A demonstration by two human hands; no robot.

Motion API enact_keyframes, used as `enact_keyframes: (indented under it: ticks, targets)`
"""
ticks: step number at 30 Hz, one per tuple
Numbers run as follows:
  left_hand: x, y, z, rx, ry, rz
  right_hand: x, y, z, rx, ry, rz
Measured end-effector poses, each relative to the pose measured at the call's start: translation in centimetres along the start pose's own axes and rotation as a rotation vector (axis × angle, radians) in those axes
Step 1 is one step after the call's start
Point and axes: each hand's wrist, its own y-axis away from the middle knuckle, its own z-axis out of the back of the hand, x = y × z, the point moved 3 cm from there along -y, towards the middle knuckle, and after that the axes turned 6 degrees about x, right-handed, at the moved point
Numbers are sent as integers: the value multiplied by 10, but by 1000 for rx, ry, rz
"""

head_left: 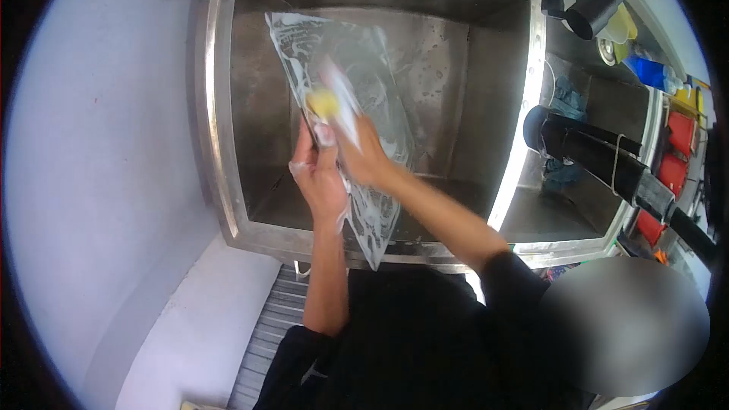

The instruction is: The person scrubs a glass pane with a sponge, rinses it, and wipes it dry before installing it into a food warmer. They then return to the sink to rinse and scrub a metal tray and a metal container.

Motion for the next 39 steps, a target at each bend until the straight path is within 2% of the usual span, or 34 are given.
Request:
enact_keyframes:
  ticks: [1,2,4,7,8,9,10,11,12,14,16,18,20,22,23,24,26,28,29,31,33,35,36,38,39]
  targets:
    - [1,-2,4,22,-55,-21,-3,-42,-6,87,-51,-69]
    - [1,-2,4,3,66,34,-14,-81,-10,169,-107,-134]
    - [6,2,11,-4,61,29,-111,-134,-35,0,-381,-452]
    - [-1,6,5,-11,52,25,-136,-43,-8,97,-410,-772]
    - [-2,6,1,-43,60,22,-140,-6,-16,40,-466,-713]
    - [-5,1,-1,-31,72,10,-109,18,-15,-42,-410,-535]
    - [-7,-1,-5,-4,-69,-31,-74,27,-11,-107,-350,-366]
    - [-9,1,-8,16,-215,-64,-35,9,-1,-155,-351,-202]
    - [-11,2,-8,1,-208,-57,-5,-2,5,-194,-355,-36]
    - [-17,-3,-8,-4,-165,12,-47,-87,-13,44,-194,-80]
    - [-16,-3,-8,-12,-154,-4,-145,-139,-51,27,-367,-369]
    - [-16,-2,-7,0,-154,-8,-141,-98,-28,2,-577,-766]
    - [-17,-3,-10,37,-240,-39,-233,-58,-87,5,-570,-690]
    - [-13,-5,-11,23,-209,-48,-249,-22,-109,-159,-425,-729]
    - [-12,-3,-10,16,-190,-41,-198,-9,-88,-249,-139,-357]
    - [-11,-3,-11,14,-182,-38,-117,-10,-51,-326,146,22]
    - [-8,-3,-10,30,-149,-20,3,-41,8,-184,-263,183]
    - [-2,-3,-11,67,-125,-14,70,-78,46,155,-683,-277]
    - [-1,-3,-12,104,-113,-6,74,-91,45,158,-679,-274]
    - [-1,-10,-16,132,-54,7,90,-114,59,-49,-627,-296]
    - [1,-11,-14,185,67,59,98,-86,64,38,-632,-253]
    - [0,-5,-17,232,206,118,96,-42,64,-80,-232,-120]
    - [-14,-2,-25,192,263,121,104,-28,75,-73,-217,-115]
    - [-1,-3,-21,219,371,101,123,1,87,205,-284,-306]
    - [2,-7,-21,259,464,73,127,10,86,206,-273,-301]
